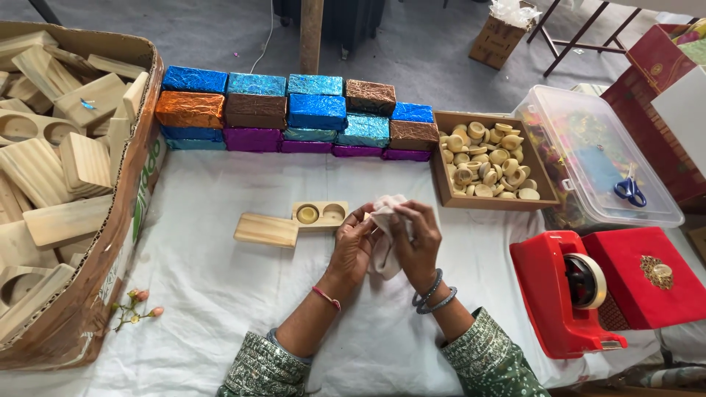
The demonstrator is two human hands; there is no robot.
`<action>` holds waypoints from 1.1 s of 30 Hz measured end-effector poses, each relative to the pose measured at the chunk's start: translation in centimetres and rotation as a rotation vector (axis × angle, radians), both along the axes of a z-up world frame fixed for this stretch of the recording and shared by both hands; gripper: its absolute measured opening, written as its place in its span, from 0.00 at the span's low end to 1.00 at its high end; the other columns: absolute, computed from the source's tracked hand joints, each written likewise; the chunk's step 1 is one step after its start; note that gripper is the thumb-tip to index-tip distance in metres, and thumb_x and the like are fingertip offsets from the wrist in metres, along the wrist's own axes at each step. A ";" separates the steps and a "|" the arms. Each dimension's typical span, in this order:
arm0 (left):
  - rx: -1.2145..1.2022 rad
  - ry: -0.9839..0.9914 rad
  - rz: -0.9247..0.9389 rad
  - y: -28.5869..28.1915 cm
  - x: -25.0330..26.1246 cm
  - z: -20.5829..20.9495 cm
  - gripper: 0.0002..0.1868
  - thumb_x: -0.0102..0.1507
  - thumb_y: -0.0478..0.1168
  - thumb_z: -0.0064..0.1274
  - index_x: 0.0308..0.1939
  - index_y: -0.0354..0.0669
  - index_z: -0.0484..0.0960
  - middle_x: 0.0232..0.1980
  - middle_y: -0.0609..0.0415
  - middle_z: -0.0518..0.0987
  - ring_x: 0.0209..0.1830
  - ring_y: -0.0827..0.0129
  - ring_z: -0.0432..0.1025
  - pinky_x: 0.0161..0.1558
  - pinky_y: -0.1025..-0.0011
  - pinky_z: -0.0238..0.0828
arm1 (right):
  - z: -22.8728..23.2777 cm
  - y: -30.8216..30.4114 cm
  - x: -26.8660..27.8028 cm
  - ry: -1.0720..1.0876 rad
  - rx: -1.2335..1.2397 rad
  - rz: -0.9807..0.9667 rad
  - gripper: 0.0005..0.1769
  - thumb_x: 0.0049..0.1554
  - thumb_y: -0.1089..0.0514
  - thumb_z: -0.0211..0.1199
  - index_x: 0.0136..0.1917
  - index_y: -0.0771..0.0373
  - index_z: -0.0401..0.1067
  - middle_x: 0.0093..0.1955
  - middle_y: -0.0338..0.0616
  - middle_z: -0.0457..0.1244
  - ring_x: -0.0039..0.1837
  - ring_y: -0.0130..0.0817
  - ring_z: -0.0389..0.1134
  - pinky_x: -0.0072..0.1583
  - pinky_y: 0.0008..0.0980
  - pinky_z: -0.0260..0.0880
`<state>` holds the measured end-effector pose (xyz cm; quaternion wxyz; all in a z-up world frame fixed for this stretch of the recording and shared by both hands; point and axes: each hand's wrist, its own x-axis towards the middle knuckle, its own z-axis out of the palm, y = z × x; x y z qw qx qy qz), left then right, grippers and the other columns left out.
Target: Cleaning wooden parts with a cloth and then wrapping the assembly in colorful foil.
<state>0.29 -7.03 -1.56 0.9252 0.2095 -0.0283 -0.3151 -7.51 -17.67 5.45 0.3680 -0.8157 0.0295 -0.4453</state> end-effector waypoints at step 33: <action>0.293 -0.619 -0.048 1.5 -0.1 2.6 0.28 0.76 0.50 0.31 0.76 0.37 0.60 0.68 0.43 0.72 0.70 0.59 0.67 0.73 0.63 0.63 | -1.3 -1.1 0.3 0.348 0.561 0.583 0.12 0.63 0.66 0.61 0.59 0.70 0.78 0.55 0.46 0.70 0.56 0.34 0.72 0.58 0.30 0.75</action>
